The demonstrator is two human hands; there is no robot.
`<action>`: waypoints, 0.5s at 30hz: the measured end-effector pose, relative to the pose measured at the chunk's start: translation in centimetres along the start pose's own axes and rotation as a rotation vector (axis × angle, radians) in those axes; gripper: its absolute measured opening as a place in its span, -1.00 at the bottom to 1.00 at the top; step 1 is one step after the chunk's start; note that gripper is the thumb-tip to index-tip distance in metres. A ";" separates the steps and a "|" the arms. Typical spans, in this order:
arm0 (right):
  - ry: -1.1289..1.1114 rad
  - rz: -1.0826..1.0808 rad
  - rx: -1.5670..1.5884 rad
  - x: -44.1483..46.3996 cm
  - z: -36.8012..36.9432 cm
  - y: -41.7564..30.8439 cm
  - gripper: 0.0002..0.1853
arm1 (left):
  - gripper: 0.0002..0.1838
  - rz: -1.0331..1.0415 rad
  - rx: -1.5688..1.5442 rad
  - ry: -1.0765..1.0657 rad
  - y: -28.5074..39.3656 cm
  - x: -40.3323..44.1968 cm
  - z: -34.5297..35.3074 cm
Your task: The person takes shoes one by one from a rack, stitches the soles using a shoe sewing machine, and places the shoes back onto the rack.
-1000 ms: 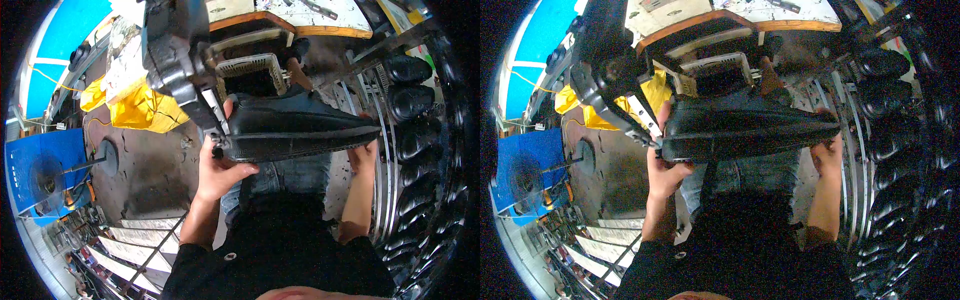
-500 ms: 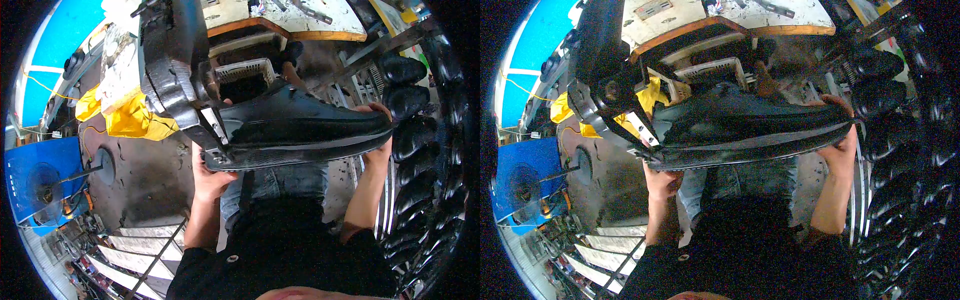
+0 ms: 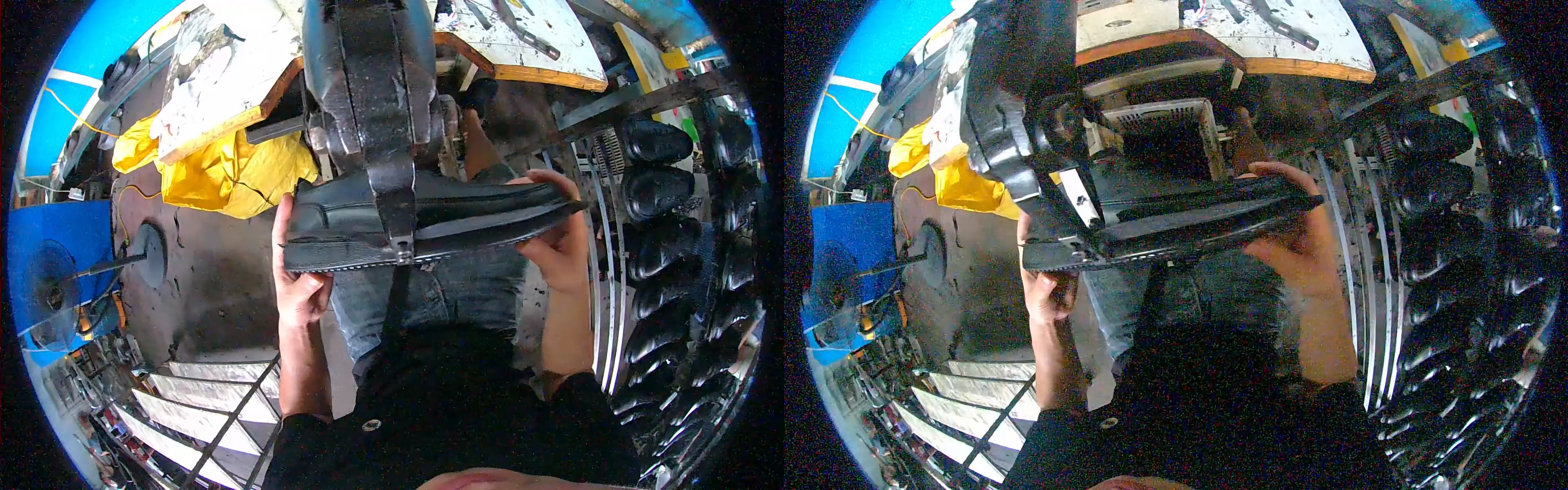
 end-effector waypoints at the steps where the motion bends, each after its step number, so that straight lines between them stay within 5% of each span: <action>1: 0.019 0.005 0.003 -0.1 0.3 0.2 -0.07 | 0.28 -0.001 0.030 0.012 0.3 -0.2 -0.9; 10: -0.086 -0.005 -0.093 0.7 4.0 0.0 -0.19 | 0.14 0.099 0.187 0.043 2.3 -0.4 -2.6; 15: -0.104 -0.018 -0.140 1.1 5.5 0.0 -0.25 | 0.12 0.272 0.601 0.065 4.3 -1.0 -1.5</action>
Point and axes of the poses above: each hand's wrist, its own x-axis towards the middle knuckle, its own z-axis out of the palm, y = z × x, the point moved 10 cm from there along x, towards the middle knuckle, and after that the axes turned 13 degrees about -x, right-handed, at the moved point
